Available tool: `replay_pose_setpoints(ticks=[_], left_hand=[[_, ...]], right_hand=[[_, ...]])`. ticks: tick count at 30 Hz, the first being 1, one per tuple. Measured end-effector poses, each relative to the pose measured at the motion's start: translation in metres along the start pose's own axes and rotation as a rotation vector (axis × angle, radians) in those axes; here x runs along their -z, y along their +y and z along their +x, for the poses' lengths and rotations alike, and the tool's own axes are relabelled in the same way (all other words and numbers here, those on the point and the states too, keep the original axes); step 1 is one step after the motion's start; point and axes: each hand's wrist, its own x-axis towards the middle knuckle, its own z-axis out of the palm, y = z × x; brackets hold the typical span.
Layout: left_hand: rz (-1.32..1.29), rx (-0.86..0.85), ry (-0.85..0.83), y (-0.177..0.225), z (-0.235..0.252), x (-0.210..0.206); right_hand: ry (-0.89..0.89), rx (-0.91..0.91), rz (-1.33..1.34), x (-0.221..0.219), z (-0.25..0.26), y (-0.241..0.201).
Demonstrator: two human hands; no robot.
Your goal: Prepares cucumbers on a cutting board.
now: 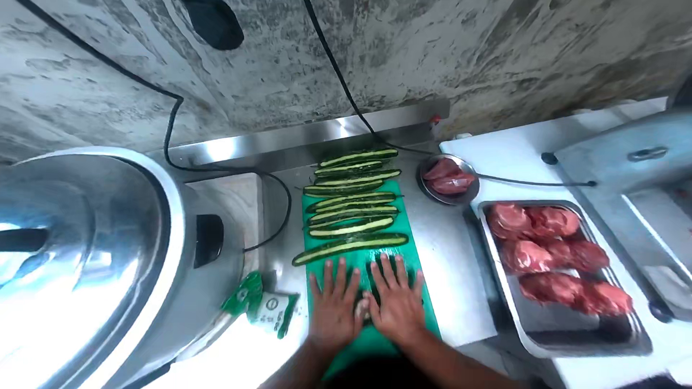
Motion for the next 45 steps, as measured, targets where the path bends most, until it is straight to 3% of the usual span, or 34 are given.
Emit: replay_pose_setpoints(ticks=[2, 4, 9, 12, 14, 18, 21, 25, 27, 30, 33, 36, 39, 41, 45], left_hand=[[0.029, 0.07, 0.001, -0.017, 0.037, -0.003], [0.07, 0.105, -0.039, -0.027, 0.062, -0.007], [-0.02, -0.057, 0.041, -0.006, 0.016, -0.002], [-0.062, -0.156, -0.017, 0.0, -0.002, -0.001], [-0.073, -0.124, -0.036, -0.009, 0.019, 0.0], [-0.007, 0.06, -0.054, -0.023, 0.048, 0.01], [-0.042, 0.031, -0.094, -0.011, -0.001, 0.007], [-0.041, -0.016, 0.043, 0.0, -0.062, -0.012], [-0.025, -0.016, 0.043, -0.004, -0.046, -0.014], [0.018, 0.105, -0.055, -0.016, 0.02, -0.008], [0.031, 0.211, -0.176, -0.016, 0.048, -0.006], [-0.043, 0.077, -0.097, -0.011, -0.009, -0.003], [-0.078, -0.055, -0.044, -0.008, -0.059, -0.001], [-0.074, -0.039, -0.044, -0.013, -0.045, -0.005], [0.01, 0.139, -0.107, -0.025, 0.05, -0.006]], right_hand=[[-0.099, -0.141, 0.07, 0.012, 0.042, -0.007], [-0.066, -0.189, 0.07, 0.012, 0.072, -0.01], [-0.017, -0.013, 0.047, 0.007, 0.019, 0.0], [-0.007, 0.014, 0.03, 0.001, 0.001, 0.001], [-0.099, -0.093, 0.072, 0.012, 0.023, -0.003], [-0.048, -0.325, 0.129, 0.018, 0.064, -0.006], [-0.07, -0.236, 0.124, 0.011, 0.032, -0.006], [0.092, 0.016, 0.043, -0.014, -0.02, 0.0], [0.042, 0.018, 0.025, -0.006, -0.004, 0.0], [-0.059, -0.124, 0.076, 0.016, 0.052, -0.004], [-0.022, -0.153, 0.067, 0.013, 0.075, -0.003], [-0.006, -0.004, 0.052, 0.002, 0.022, -0.004], [0.161, 0.15, 0.0, -0.022, -0.026, 0.002], [0.158, 0.128, -0.02, -0.021, -0.009, 0.0], [-0.01, -0.103, 0.064, 0.015, 0.077, -0.004]])
